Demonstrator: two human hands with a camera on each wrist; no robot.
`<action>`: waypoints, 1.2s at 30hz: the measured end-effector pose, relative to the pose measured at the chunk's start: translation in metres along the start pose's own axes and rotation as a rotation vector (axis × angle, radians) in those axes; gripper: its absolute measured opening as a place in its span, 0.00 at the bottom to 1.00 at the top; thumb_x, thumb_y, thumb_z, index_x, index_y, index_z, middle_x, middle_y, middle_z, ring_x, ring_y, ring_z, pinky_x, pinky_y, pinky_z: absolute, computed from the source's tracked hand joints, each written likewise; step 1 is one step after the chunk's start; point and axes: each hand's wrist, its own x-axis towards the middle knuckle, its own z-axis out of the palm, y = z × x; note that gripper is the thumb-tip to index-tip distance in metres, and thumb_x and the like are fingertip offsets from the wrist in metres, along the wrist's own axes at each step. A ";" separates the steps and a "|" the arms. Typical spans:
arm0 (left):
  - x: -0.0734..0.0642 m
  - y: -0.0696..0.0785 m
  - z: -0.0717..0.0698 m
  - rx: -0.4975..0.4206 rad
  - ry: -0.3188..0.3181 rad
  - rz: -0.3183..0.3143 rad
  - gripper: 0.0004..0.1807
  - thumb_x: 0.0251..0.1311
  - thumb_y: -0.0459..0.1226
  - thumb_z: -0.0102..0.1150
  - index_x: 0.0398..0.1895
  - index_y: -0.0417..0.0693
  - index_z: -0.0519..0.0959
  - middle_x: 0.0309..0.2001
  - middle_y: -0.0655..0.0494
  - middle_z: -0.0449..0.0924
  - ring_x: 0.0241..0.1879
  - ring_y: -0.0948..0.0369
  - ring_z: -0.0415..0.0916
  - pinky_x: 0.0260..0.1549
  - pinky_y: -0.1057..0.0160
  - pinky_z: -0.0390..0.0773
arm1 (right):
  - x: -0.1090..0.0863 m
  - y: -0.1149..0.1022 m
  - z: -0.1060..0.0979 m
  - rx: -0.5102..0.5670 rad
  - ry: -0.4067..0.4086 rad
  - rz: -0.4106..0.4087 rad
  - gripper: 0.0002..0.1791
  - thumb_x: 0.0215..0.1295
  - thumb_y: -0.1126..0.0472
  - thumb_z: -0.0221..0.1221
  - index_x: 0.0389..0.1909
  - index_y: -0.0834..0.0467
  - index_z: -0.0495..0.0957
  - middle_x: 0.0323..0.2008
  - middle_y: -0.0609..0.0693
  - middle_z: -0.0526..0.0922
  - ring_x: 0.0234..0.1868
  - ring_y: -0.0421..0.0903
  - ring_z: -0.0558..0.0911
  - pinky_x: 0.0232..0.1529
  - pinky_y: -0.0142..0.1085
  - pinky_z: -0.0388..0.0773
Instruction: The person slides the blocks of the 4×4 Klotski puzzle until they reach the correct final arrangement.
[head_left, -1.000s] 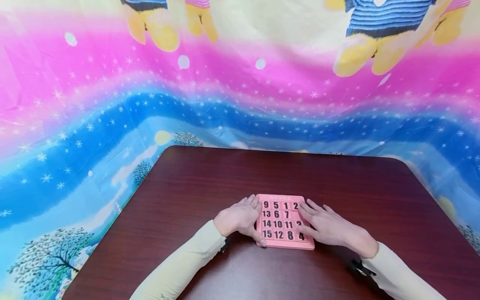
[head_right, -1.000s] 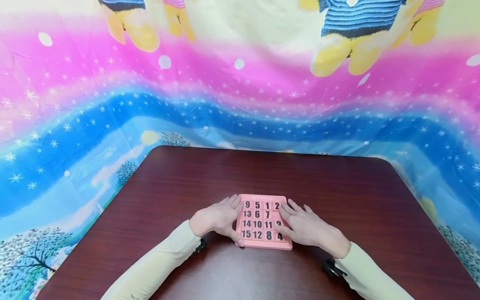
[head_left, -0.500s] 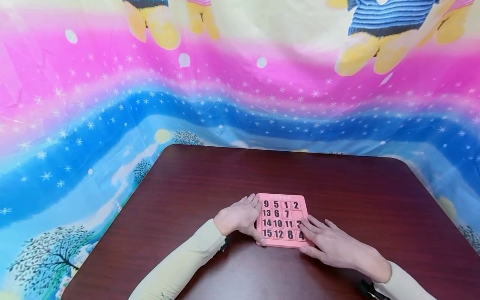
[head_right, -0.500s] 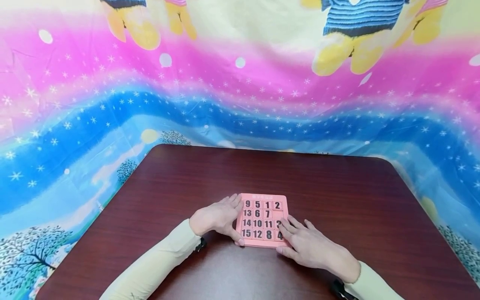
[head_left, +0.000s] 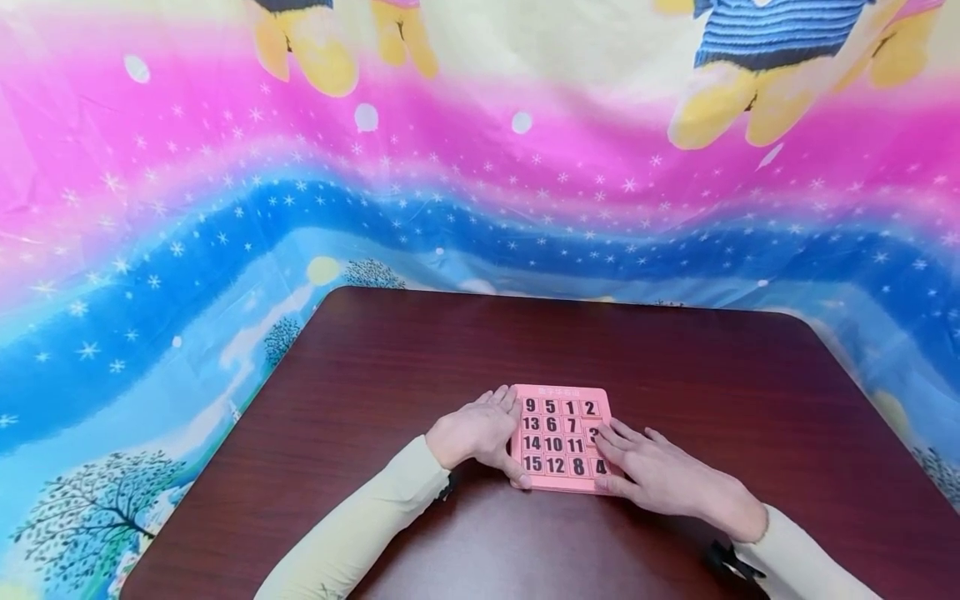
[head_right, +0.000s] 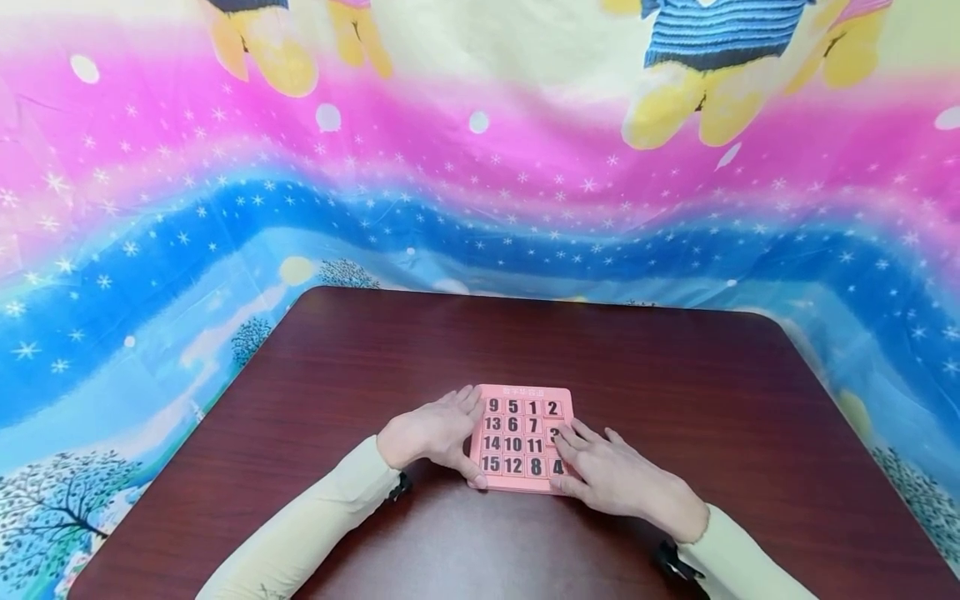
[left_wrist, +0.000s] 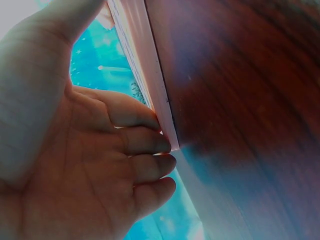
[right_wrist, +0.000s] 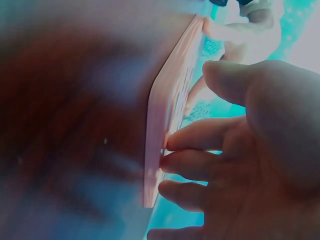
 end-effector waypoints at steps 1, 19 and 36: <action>0.000 0.000 0.000 0.000 0.002 0.002 0.70 0.38 0.76 0.61 0.78 0.42 0.50 0.79 0.45 0.43 0.79 0.53 0.42 0.78 0.59 0.47 | 0.003 0.001 -0.001 0.007 -0.001 0.003 0.39 0.68 0.36 0.52 0.69 0.60 0.68 0.71 0.58 0.67 0.74 0.61 0.61 0.65 0.69 0.62; -0.002 0.000 0.001 -0.021 0.008 0.003 0.70 0.38 0.75 0.62 0.78 0.42 0.50 0.79 0.45 0.43 0.79 0.54 0.42 0.78 0.60 0.47 | -0.006 -0.001 -0.006 -0.007 0.023 -0.009 0.39 0.68 0.35 0.52 0.69 0.59 0.68 0.72 0.58 0.66 0.73 0.62 0.62 0.65 0.68 0.63; -0.002 0.000 -0.001 -0.006 0.013 -0.001 0.69 0.38 0.75 0.62 0.78 0.43 0.51 0.79 0.46 0.43 0.79 0.54 0.42 0.78 0.60 0.48 | -0.036 -0.026 0.000 -0.045 -0.033 -0.060 0.37 0.67 0.37 0.53 0.67 0.60 0.71 0.70 0.58 0.69 0.72 0.60 0.65 0.63 0.68 0.64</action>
